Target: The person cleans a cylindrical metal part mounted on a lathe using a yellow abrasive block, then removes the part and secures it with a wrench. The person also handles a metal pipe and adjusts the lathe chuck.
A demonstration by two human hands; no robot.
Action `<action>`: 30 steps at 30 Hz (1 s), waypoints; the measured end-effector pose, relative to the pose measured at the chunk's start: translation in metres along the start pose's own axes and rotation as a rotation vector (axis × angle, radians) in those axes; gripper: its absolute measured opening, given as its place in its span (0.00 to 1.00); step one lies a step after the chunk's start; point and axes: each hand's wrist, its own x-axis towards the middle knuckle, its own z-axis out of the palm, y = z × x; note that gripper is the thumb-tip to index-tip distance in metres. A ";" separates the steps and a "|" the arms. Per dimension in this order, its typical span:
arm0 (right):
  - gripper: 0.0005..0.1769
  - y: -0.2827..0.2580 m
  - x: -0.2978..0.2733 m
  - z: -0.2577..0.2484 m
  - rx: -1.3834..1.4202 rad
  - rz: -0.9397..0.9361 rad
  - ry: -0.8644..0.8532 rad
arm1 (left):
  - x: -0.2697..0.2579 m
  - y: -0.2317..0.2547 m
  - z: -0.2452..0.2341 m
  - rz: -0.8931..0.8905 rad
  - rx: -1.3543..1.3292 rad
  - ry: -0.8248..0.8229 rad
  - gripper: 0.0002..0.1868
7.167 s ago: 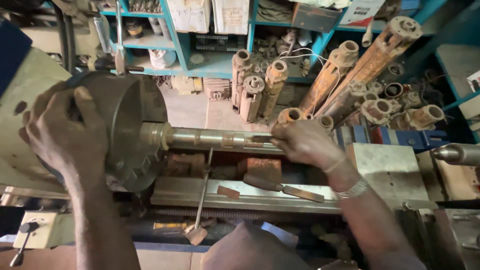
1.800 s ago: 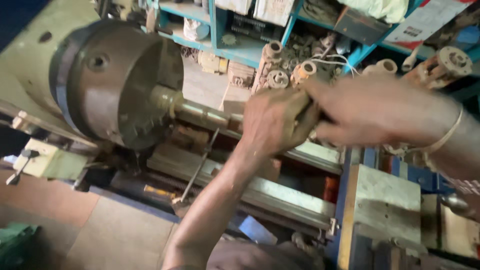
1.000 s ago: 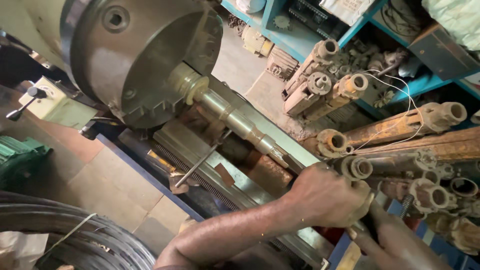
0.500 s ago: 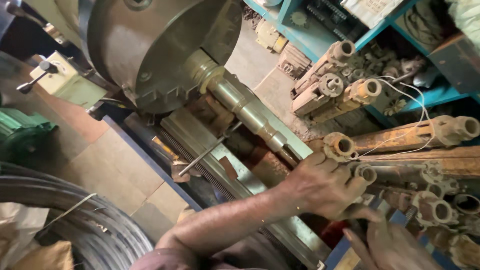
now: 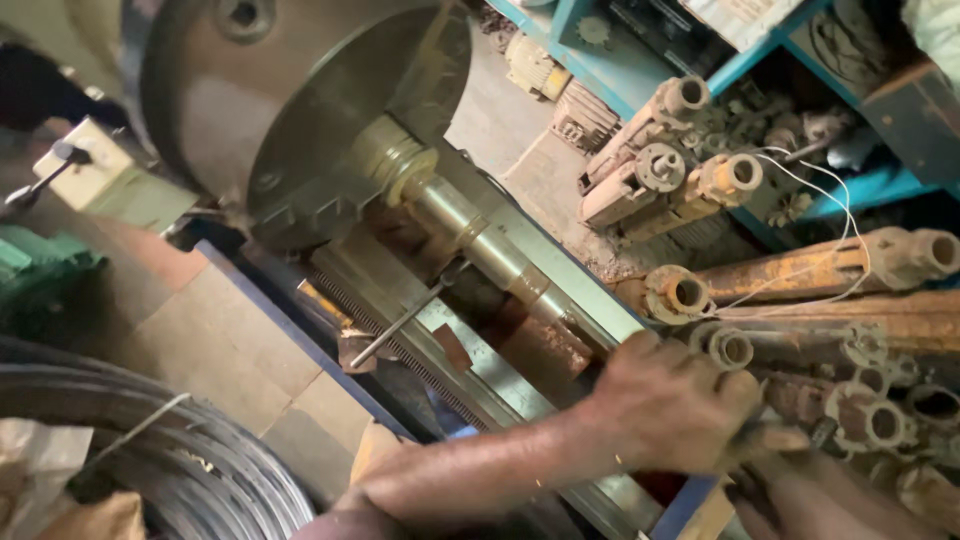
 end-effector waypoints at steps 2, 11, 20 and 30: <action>0.21 -0.015 -0.003 -0.013 0.013 0.205 -0.240 | 0.006 -0.001 -0.009 0.008 -0.019 -0.056 0.32; 0.15 -0.059 -0.021 -0.048 0.186 0.076 -0.097 | 0.006 -0.004 -0.010 0.071 0.000 0.044 0.28; 0.19 -0.080 -0.010 -0.064 0.066 0.241 -0.197 | 0.011 -0.004 -0.016 0.096 0.021 0.037 0.30; 0.16 -0.053 -0.019 -0.033 -0.066 0.295 -0.318 | 0.014 -0.010 -0.012 0.159 -0.065 -0.050 0.28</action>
